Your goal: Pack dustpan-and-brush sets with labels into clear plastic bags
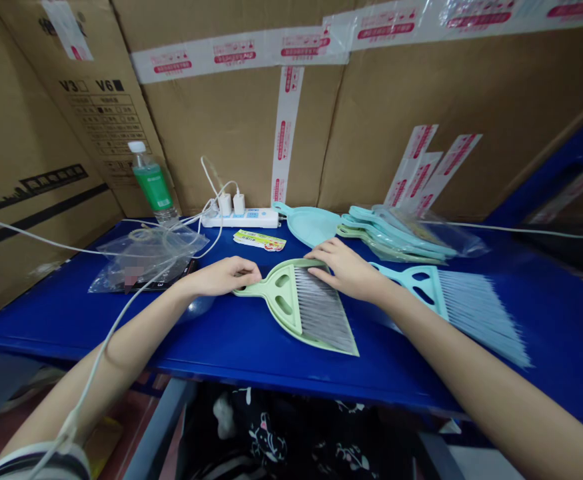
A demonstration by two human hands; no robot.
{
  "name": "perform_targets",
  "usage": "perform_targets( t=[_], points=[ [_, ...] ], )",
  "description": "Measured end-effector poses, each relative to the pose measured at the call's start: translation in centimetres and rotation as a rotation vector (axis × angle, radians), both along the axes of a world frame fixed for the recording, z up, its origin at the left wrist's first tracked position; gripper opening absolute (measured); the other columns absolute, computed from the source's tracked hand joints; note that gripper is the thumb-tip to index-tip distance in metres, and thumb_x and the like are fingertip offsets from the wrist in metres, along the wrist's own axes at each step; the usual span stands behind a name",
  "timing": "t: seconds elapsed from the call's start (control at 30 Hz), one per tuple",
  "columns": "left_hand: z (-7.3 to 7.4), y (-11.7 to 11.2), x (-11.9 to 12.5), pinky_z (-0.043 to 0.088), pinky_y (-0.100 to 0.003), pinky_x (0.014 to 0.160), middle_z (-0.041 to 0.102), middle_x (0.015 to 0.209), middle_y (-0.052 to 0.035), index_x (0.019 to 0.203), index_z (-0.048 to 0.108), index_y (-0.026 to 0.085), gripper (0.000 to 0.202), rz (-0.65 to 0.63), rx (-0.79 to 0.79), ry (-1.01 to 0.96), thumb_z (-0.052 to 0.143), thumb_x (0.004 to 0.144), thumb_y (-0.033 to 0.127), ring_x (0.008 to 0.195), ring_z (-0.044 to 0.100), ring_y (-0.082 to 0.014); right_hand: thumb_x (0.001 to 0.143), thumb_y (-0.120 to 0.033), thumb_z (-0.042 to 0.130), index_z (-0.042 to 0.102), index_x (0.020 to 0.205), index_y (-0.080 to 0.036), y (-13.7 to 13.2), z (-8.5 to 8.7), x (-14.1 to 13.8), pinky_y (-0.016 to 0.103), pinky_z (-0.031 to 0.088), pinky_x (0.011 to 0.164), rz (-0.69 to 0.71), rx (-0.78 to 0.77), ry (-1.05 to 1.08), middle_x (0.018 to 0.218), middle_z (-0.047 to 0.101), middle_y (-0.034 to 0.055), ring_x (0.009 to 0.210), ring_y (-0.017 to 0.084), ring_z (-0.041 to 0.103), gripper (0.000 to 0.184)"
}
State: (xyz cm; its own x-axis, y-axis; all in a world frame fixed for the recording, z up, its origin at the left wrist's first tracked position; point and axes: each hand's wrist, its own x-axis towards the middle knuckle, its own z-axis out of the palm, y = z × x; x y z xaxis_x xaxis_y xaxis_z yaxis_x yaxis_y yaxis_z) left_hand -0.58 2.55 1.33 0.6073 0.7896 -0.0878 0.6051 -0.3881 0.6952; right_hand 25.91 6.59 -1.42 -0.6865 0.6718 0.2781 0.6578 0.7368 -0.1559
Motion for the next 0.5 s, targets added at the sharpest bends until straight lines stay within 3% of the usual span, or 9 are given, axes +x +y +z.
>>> perform_targets(
  t=[0.27, 0.4, 0.5],
  points=[
    [0.4, -0.5, 0.1, 0.033, -0.021, 0.063, 0.056, 0.070, 0.0023, 0.081, 0.061, 0.016, 0.028, 0.008, 0.139, 0.147, 0.040, 0.087, 0.034, 0.063, 0.044, -0.0109, 0.092, -0.020, 0.037, 0.068, 0.107, -0.015, 0.1, 0.5, -0.7, 0.042, 0.044, 0.083, -0.032, 0.075, -0.059, 0.100, 0.069, 0.0131, 0.093, 0.027, 0.057, 0.035],
    [0.5, -0.9, 0.1, 0.032, -0.022, 0.063, 0.059, 0.071, 0.0024, 0.082, 0.061, 0.018, 0.024, 0.071, 0.196, 0.253, 0.040, 0.088, 0.028, 0.065, 0.049, -0.0121, 0.089, -0.011, 0.041, 0.069, 0.105, -0.016, 1.2, 1.2, -2.0, 0.038, 0.043, 0.078, -0.051, 0.182, -0.163, 0.098, 0.070, 0.0123, 0.095, 0.026, 0.058, 0.033],
    [0.7, -1.2, 0.2, 0.032, -0.023, 0.063, 0.060, 0.070, 0.0023, 0.080, 0.061, 0.019, 0.023, 0.090, 0.215, 0.299, 0.040, 0.088, 0.025, 0.065, 0.051, -0.0129, 0.088, -0.010, 0.047, 0.071, 0.098, -0.016, 2.5, 1.8, -3.6, 0.036, 0.041, 0.076, 0.012, 0.237, -0.267, 0.093, 0.071, 0.0119, 0.095, 0.026, 0.059, 0.026]
  ],
)
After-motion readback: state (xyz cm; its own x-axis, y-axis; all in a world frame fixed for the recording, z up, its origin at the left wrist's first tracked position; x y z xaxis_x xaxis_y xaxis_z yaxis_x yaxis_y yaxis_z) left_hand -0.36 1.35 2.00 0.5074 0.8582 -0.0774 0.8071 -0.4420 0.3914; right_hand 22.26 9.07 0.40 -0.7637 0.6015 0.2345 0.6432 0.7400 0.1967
